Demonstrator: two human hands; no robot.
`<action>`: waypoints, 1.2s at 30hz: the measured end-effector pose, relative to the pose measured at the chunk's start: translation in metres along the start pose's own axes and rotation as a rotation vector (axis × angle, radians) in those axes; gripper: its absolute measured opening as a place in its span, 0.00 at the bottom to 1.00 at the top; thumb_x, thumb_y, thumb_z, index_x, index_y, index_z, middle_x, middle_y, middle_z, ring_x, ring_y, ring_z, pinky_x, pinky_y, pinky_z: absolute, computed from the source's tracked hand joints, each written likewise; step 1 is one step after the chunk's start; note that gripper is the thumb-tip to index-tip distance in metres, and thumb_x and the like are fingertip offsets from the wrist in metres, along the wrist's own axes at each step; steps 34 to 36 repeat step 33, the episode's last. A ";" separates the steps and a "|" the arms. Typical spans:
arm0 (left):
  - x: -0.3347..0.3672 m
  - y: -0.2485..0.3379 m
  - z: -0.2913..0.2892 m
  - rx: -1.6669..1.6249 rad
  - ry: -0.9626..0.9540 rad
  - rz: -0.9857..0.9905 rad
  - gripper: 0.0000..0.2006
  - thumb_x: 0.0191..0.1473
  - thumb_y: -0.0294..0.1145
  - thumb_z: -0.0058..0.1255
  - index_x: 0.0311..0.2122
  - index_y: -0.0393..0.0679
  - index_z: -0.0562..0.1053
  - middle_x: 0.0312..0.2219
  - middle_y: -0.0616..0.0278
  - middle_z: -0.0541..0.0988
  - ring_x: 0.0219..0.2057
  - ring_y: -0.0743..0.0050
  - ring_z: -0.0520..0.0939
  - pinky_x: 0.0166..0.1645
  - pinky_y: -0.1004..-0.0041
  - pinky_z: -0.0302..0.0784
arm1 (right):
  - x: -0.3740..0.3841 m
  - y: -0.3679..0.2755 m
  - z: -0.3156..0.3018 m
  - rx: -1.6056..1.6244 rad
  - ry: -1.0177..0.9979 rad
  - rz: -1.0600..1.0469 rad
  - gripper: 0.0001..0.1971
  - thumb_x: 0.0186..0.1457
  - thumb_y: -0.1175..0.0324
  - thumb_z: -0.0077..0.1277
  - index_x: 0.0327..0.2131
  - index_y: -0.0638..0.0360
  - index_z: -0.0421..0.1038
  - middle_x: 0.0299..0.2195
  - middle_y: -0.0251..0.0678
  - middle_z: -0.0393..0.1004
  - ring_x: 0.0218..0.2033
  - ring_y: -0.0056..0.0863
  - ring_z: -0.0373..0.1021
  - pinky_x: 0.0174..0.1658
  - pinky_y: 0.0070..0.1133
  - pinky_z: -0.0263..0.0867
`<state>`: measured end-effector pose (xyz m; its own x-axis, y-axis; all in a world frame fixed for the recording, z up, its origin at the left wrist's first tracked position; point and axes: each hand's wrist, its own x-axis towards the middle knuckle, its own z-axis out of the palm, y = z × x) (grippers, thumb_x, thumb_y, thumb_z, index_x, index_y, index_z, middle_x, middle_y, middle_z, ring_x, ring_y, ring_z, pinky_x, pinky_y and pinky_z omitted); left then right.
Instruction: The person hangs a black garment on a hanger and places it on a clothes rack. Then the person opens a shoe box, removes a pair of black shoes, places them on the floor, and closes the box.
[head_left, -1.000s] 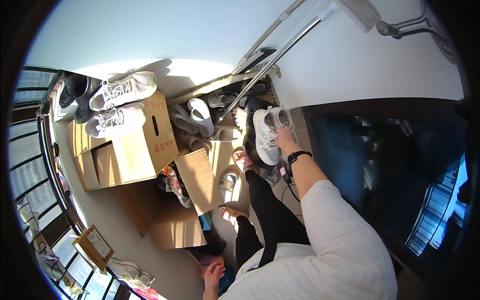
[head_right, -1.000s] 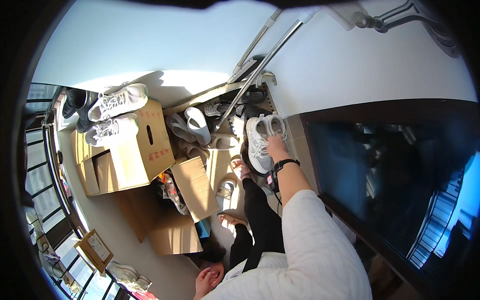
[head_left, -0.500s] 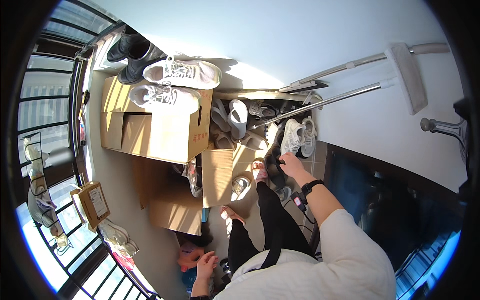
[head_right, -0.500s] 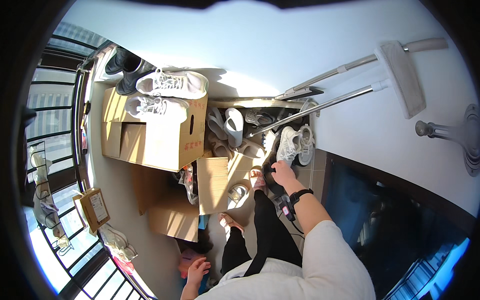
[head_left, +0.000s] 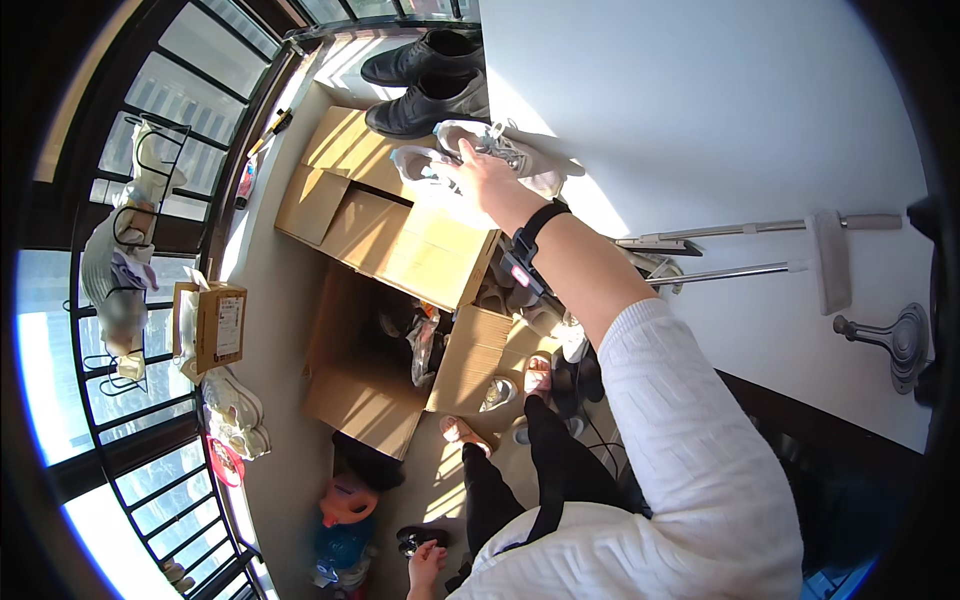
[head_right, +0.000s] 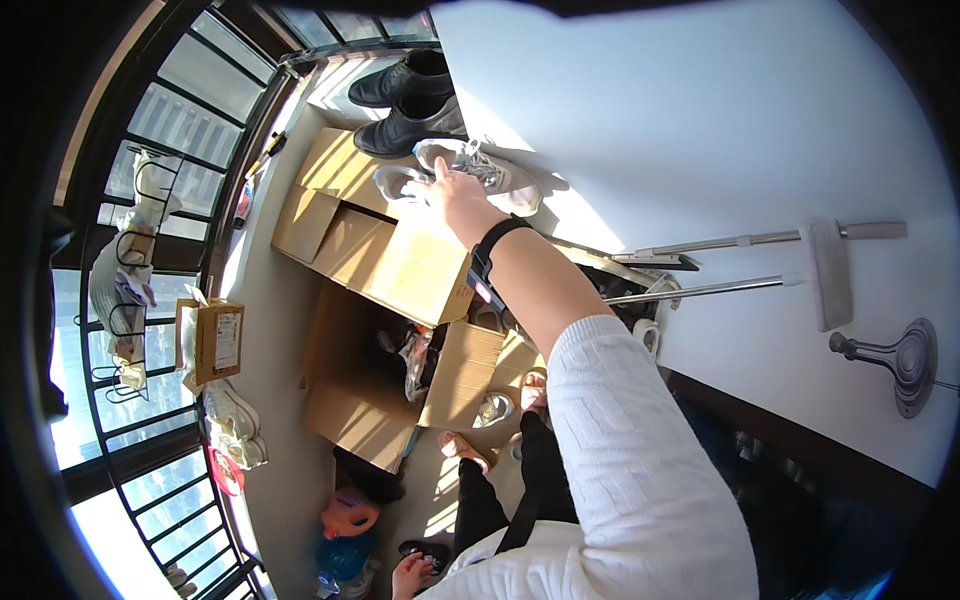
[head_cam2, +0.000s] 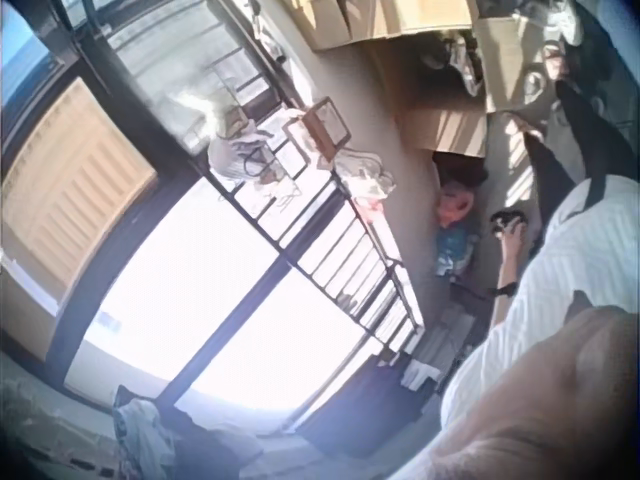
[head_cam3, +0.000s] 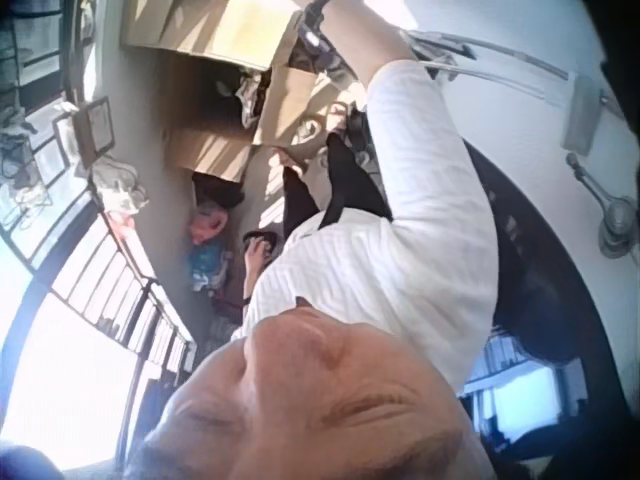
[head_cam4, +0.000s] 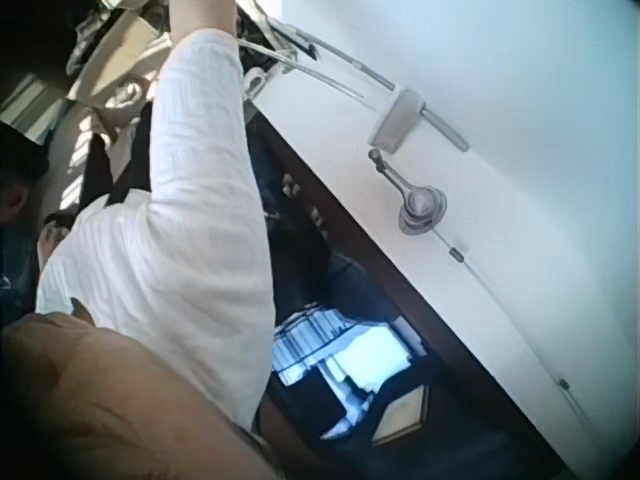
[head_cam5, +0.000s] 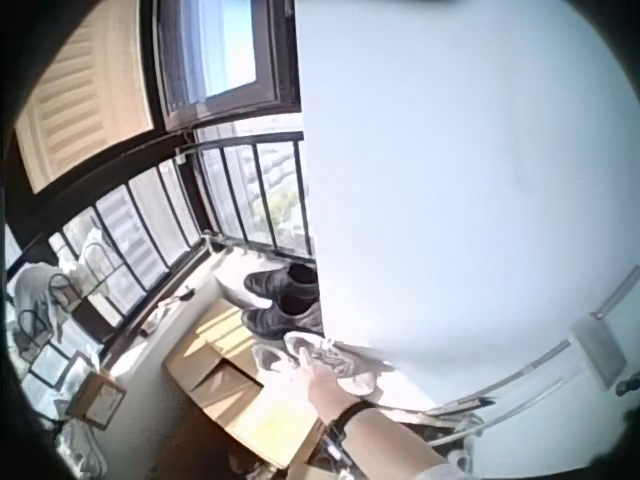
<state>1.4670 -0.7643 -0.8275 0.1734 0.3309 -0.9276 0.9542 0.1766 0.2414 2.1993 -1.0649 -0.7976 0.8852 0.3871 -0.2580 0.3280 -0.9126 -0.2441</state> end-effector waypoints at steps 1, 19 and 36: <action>-0.001 -0.019 -0.004 0.002 0.009 -0.001 0.15 0.58 0.28 0.49 0.51 0.40 0.70 0.35 0.59 0.81 0.36 0.72 0.82 0.35 0.75 0.77 | 0.008 0.001 0.002 0.003 -0.077 0.021 0.29 0.54 0.57 0.49 0.61 0.29 0.57 0.63 0.50 0.48 0.55 0.38 0.66 0.55 0.30 0.65; 0.010 0.062 -0.007 0.155 -0.108 0.069 0.15 0.59 0.28 0.48 0.51 0.41 0.71 0.37 0.63 0.80 0.37 0.77 0.80 0.34 0.80 0.74 | -0.160 0.096 -0.016 0.338 0.448 -0.052 0.10 0.54 0.62 0.54 0.37 0.53 0.69 0.32 0.40 0.71 0.34 0.44 0.70 0.37 0.33 0.65; 0.035 0.081 -0.022 0.374 -0.125 0.033 0.17 0.57 0.29 0.50 0.52 0.44 0.70 0.38 0.63 0.80 0.38 0.75 0.81 0.36 0.77 0.75 | -0.404 0.156 0.322 0.621 0.187 0.845 0.06 0.54 0.69 0.55 0.32 0.55 0.67 0.23 0.39 0.75 0.22 0.27 0.75 0.30 0.24 0.68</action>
